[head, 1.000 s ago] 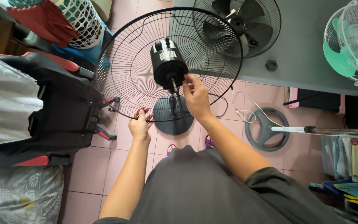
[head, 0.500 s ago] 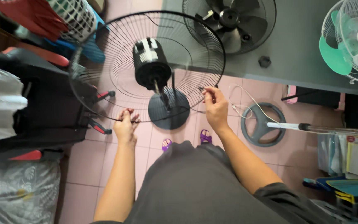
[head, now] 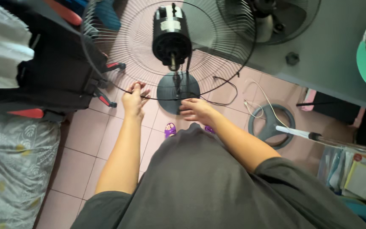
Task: The person assembles a black standing electric fan by hand. They attach the front grille, mount the fan blade onto the motor shaft, and secure it with the central hub cap. The person then attaches the rear grille and fastens it to the front grille using the support arms.
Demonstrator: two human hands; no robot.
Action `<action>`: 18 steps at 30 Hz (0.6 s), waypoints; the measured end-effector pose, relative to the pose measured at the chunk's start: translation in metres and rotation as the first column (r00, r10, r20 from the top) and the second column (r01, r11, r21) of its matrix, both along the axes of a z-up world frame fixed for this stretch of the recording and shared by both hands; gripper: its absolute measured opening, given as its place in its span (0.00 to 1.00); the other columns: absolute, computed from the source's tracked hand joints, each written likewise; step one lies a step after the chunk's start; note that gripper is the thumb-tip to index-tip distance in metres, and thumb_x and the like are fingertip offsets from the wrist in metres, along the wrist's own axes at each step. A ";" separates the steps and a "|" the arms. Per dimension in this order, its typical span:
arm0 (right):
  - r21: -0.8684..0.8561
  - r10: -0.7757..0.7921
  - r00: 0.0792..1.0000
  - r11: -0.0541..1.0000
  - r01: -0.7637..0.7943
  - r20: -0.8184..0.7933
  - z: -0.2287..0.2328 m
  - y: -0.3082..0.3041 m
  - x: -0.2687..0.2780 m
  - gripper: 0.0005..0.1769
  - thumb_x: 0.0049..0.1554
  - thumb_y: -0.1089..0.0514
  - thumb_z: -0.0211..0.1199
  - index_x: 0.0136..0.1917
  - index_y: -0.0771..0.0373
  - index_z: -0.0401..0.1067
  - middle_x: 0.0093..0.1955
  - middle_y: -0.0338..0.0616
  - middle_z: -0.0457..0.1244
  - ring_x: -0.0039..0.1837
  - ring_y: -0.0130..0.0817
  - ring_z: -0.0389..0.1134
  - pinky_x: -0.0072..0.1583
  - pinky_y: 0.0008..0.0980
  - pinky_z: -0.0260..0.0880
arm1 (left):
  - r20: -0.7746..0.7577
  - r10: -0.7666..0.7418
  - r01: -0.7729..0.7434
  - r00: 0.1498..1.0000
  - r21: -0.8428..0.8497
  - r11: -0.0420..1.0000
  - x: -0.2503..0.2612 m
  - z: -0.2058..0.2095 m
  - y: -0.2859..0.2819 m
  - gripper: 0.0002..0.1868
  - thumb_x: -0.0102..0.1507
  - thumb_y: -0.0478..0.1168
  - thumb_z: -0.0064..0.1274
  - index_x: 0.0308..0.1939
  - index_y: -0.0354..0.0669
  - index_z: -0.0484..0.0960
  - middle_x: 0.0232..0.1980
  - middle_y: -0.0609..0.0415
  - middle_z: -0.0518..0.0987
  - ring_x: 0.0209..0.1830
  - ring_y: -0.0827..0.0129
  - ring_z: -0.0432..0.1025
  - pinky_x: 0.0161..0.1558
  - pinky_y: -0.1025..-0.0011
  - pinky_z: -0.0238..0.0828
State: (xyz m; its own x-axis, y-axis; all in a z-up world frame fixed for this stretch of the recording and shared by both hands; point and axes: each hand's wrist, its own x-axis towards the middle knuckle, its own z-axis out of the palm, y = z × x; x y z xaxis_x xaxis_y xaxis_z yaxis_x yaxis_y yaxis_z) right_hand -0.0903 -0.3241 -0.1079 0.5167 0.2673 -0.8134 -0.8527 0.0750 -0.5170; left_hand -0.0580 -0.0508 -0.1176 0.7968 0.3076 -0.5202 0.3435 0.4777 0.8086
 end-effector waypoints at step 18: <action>0.137 -0.367 0.928 0.924 0.357 0.063 -0.060 0.063 0.003 0.08 0.64 0.56 0.59 0.49 0.63 0.72 0.47 0.43 0.68 0.46 0.33 0.70 0.51 0.37 0.73 | -0.043 0.011 -0.013 0.999 -0.054 0.998 0.005 0.031 -0.006 0.09 0.70 0.41 0.48 0.51 0.42 0.78 0.47 0.55 0.83 0.36 0.69 0.77 0.36 0.70 0.74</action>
